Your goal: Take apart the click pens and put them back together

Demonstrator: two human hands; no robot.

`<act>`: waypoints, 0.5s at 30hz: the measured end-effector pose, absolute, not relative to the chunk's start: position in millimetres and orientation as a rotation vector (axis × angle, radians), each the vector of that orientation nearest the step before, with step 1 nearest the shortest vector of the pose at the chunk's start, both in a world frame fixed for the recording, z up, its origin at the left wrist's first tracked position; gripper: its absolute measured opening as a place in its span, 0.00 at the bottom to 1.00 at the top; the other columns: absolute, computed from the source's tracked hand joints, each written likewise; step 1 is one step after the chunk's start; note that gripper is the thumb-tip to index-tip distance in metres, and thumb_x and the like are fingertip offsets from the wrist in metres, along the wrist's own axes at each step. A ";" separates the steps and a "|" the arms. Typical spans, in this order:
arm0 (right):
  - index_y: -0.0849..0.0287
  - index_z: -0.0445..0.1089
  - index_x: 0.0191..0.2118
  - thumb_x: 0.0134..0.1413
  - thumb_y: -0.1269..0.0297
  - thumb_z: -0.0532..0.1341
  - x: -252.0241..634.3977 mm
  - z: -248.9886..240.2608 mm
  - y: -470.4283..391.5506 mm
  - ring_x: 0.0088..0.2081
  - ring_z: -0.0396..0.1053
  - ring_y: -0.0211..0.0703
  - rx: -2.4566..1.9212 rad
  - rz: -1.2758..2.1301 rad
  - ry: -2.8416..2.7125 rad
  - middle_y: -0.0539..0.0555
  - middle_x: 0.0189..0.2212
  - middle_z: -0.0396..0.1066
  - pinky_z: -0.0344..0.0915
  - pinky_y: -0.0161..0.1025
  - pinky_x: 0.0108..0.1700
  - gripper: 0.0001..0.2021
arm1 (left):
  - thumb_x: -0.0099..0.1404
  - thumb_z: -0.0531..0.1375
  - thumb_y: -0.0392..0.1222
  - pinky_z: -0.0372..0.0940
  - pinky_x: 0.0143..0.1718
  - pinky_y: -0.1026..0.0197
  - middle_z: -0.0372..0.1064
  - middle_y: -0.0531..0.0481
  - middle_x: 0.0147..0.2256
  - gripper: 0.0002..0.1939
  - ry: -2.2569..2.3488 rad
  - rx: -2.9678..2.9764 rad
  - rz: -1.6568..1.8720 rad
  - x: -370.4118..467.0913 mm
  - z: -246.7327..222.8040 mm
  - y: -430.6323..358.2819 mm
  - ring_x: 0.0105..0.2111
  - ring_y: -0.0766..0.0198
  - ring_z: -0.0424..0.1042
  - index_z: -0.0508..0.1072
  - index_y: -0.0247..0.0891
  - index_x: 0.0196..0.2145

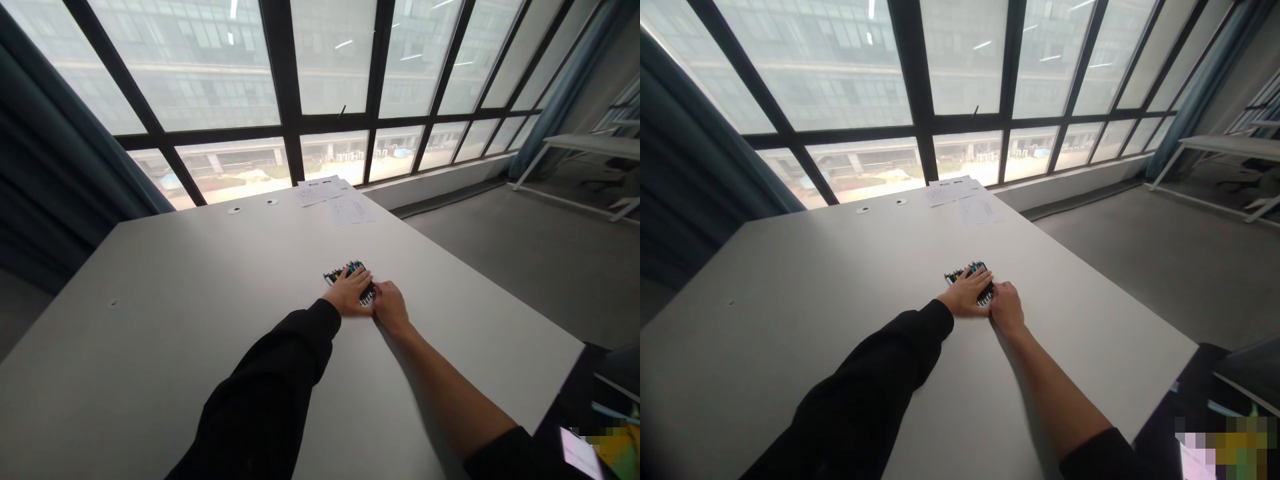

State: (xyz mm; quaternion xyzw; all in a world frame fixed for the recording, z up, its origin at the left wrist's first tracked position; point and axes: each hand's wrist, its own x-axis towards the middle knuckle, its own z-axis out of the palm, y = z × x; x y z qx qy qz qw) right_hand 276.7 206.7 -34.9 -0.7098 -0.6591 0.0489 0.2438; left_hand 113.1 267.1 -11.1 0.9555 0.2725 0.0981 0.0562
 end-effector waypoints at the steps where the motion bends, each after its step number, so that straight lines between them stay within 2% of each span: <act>1: 0.59 0.70 0.54 0.67 0.60 0.61 274.9 -34.8 205.4 0.48 0.73 0.47 -1.937 0.135 -1.801 0.58 0.52 0.72 0.73 0.50 0.49 0.14 | 0.60 0.58 0.68 0.37 0.70 0.39 0.50 0.37 0.70 0.50 0.824 2.900 0.298 110.9 -10.3 265.5 0.71 0.42 0.45 0.53 0.33 0.70; 15: 0.59 0.70 0.54 0.67 0.60 0.61 241.5 -34.3 179.8 0.48 0.73 0.47 -1.918 0.180 -1.790 0.58 0.52 0.71 0.73 0.50 0.49 0.14 | 0.62 0.59 0.64 0.36 0.70 0.38 0.50 0.37 0.70 0.47 0.861 2.871 0.281 77.9 -2.0 231.5 0.71 0.43 0.44 0.54 0.32 0.69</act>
